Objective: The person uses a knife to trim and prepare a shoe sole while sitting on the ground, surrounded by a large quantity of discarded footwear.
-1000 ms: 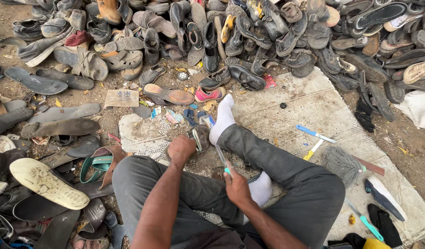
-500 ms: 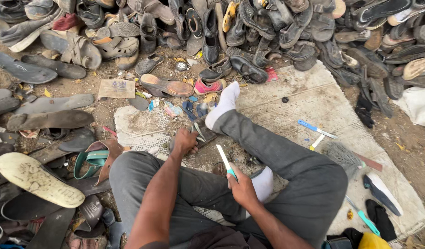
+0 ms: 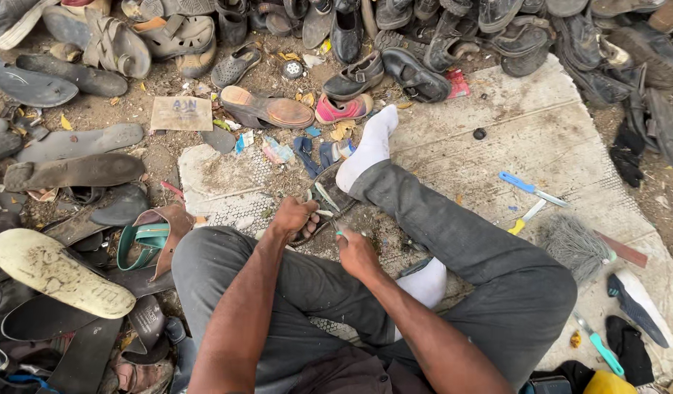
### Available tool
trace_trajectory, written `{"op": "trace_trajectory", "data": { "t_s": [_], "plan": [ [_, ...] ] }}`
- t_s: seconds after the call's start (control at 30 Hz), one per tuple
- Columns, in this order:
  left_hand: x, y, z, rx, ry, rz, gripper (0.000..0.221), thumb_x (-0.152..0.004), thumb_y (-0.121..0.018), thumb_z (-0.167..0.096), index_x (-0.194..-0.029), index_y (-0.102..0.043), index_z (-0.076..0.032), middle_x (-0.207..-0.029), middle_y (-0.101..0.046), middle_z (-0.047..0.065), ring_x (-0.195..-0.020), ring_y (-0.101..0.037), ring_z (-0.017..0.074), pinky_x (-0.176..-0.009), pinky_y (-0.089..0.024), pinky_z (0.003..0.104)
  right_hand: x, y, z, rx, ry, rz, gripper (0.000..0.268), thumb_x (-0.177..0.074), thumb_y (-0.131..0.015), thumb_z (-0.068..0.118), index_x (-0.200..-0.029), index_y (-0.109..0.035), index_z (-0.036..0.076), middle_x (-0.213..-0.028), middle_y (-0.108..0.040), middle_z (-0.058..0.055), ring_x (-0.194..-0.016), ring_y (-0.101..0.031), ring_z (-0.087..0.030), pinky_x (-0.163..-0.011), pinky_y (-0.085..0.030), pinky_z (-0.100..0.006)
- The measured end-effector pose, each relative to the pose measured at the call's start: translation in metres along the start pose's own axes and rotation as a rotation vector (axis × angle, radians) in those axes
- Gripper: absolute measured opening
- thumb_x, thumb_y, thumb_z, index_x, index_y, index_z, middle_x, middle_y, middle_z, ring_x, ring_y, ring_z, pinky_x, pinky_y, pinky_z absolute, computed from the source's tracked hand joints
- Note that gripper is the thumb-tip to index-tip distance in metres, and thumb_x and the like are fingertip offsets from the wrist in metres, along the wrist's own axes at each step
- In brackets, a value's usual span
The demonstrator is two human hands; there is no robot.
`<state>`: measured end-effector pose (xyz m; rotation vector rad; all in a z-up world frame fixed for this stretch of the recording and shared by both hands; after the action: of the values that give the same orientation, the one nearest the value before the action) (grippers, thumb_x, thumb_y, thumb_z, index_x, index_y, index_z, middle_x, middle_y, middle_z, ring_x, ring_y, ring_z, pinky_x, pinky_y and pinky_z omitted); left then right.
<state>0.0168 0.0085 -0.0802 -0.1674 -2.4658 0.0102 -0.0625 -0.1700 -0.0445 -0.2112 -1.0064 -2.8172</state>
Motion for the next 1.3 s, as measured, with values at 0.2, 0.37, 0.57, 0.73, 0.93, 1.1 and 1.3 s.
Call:
{"op": "trace_trajectory", "data": {
  "t_s": [0.2, 0.37, 0.57, 0.73, 0.93, 1.1, 1.3],
  "plan": [
    [0.002, 0.004, 0.012, 0.111, 0.043, 0.005, 0.026, -0.095, -0.064, -0.013, -0.074, -0.064, 0.001, -0.055, -0.06, 0.008, -0.036, -0.051, 0.0152, -0.031, -0.037, 0.033, 0.074, 0.021, 0.015, 0.082, -0.169, 0.141, 0.045, -0.098, -0.056, 0.019, -0.143, -0.057, 0.011, -0.103, -0.073, -0.026, -0.096, -0.071, -0.042, -0.084, -0.053, -0.048],
    [-0.006, -0.006, -0.008, -0.555, -0.168, -0.14, 0.053, -0.108, -0.054, -0.042, -0.087, -0.07, 0.004, -0.074, -0.065, 0.02, -0.062, -0.06, 0.0294, -0.056, -0.048, 0.042, 0.086, 0.02, 0.01, -0.011, -0.208, 0.155, 0.043, -0.1, -0.057, 0.022, -0.142, -0.058, 0.014, -0.11, -0.074, -0.023, -0.096, -0.075, -0.036, -0.086, -0.056, -0.043],
    [0.072, -0.049, -0.051, -1.453, -0.061, -0.155, 0.089, -0.086, -0.044, -0.084, -0.109, -0.075, -0.003, -0.105, -0.076, 0.015, -0.102, -0.074, 0.0262, -0.082, -0.059, 0.04, 0.088, 0.065, -0.037, -0.006, -0.208, -0.015, 0.044, -0.099, -0.06, 0.021, -0.142, -0.059, 0.013, -0.107, -0.074, -0.022, -0.094, -0.073, -0.035, -0.081, -0.055, -0.043],
    [0.053, -0.037, -0.049, -1.535, -0.062, -0.064, 0.085, -0.085, -0.045, -0.083, -0.111, -0.079, -0.009, -0.113, -0.076, 0.013, -0.108, -0.074, 0.0259, -0.086, -0.058, 0.039, 0.095, 0.069, -0.034, -0.152, -0.297, -0.004, 0.049, -0.098, -0.06, 0.021, -0.146, -0.056, 0.014, -0.077, -0.068, -0.016, -0.068, -0.066, -0.025, -0.067, -0.052, -0.04],
    [0.062, -0.023, -0.054, -1.37, -0.08, -0.205, 0.076, -0.1, -0.04, -0.072, -0.117, -0.075, -0.006, -0.115, -0.076, 0.017, -0.108, -0.073, 0.0315, -0.092, -0.058, 0.047, 0.099, 0.064, -0.033, -0.25, -0.219, -0.014, 0.052, -0.095, -0.058, 0.018, -0.147, -0.056, 0.012, -0.067, -0.06, -0.006, -0.062, -0.059, -0.015, -0.062, -0.05, -0.033],
    [0.086, -0.071, -0.071, -1.512, -0.605, -0.173, 0.077, -0.095, -0.051, -0.06, -0.148, -0.043, -0.005, -0.154, -0.039, 0.018, -0.148, -0.038, 0.0307, -0.124, -0.026, 0.045, 0.093, 0.062, -0.049, -0.306, -0.171, -0.057, 0.046, -0.095, -0.058, 0.014, -0.14, -0.062, 0.006, -0.068, -0.06, -0.004, -0.063, -0.058, -0.015, -0.06, -0.048, -0.033],
    [0.058, -0.077, -0.038, -1.945, -0.688, 0.072, 0.06, -0.102, -0.045, -0.037, -0.151, -0.034, -0.005, -0.165, -0.019, 0.015, -0.15, -0.021, 0.0344, -0.12, -0.014, 0.049, 0.093, 0.064, -0.049, -0.384, -0.211, -0.041, 0.047, -0.097, -0.058, 0.016, -0.141, -0.058, 0.002, -0.068, -0.061, -0.003, -0.061, -0.056, -0.012, -0.057, -0.046, -0.032]
  ]
}}
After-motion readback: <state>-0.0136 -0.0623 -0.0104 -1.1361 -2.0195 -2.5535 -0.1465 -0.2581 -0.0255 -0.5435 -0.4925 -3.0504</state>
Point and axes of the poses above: each hand's wrist, its own x-axis away from the middle knuckle, its own y-axis out of the back of the hand, z = x × y, the point moved 7 cm from there along -x, towards the middle knuckle
